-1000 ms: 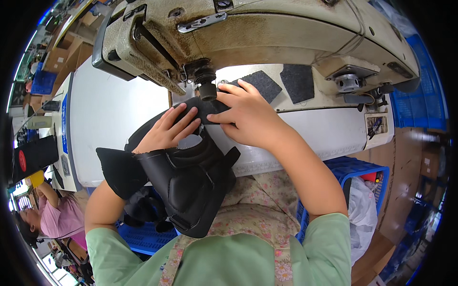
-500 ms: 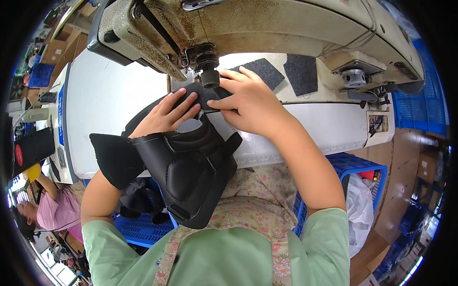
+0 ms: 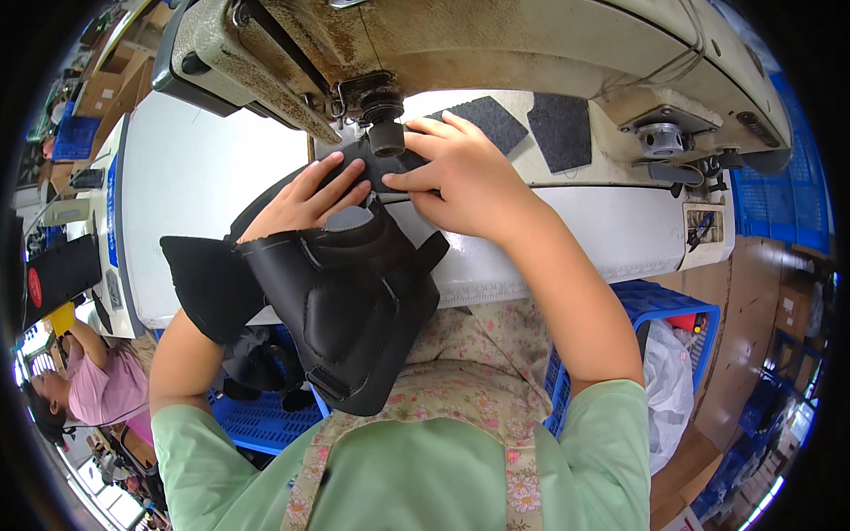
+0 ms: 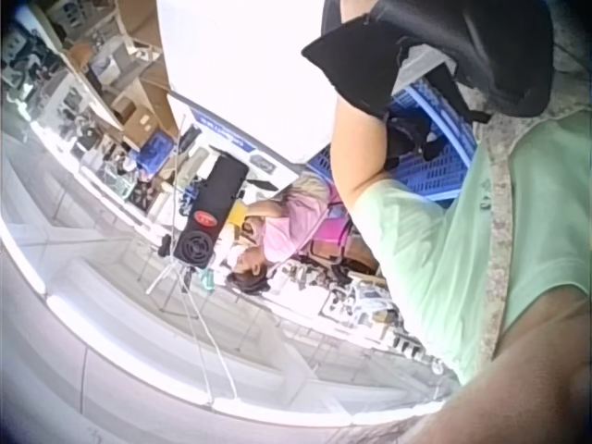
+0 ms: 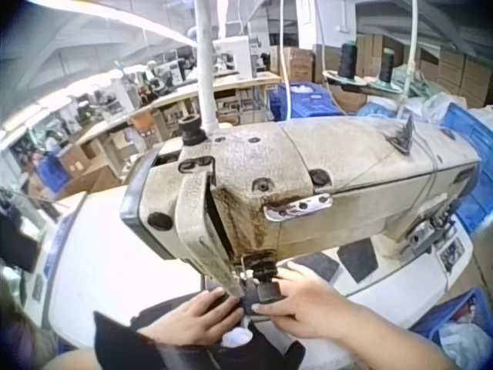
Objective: The person retrieves shoe pieces from a crate, aligns and stitches them together using a sewing machine, trims the threads with snips, and places the assembled parts into a crate.
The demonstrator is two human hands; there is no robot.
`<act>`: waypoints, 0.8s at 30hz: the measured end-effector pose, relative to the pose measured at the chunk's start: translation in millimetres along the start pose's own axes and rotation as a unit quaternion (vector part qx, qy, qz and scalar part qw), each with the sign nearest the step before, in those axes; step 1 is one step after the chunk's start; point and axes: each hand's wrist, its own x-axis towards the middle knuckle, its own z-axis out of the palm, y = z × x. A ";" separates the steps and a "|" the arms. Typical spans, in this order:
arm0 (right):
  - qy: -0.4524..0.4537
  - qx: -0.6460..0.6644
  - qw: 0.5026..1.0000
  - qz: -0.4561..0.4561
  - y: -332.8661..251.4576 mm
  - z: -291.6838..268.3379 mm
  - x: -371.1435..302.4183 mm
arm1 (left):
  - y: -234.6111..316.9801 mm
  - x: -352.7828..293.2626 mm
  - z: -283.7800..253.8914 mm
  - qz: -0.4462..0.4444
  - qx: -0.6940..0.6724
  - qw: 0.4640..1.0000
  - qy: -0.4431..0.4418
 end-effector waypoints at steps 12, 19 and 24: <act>-0.005 0.013 1.000 0.023 13.9 4.5 2.8 | -9.3 6.5 3.4 0.005 0.023 1.000 0.001; -0.012 0.011 0.999 0.028 15.7 4.5 5.3 | -12.0 7.0 4.9 0.011 0.030 0.999 0.015; -0.012 0.016 0.999 0.039 14.4 5.3 4.5 | -12.3 7.4 7.0 0.012 0.016 0.999 0.026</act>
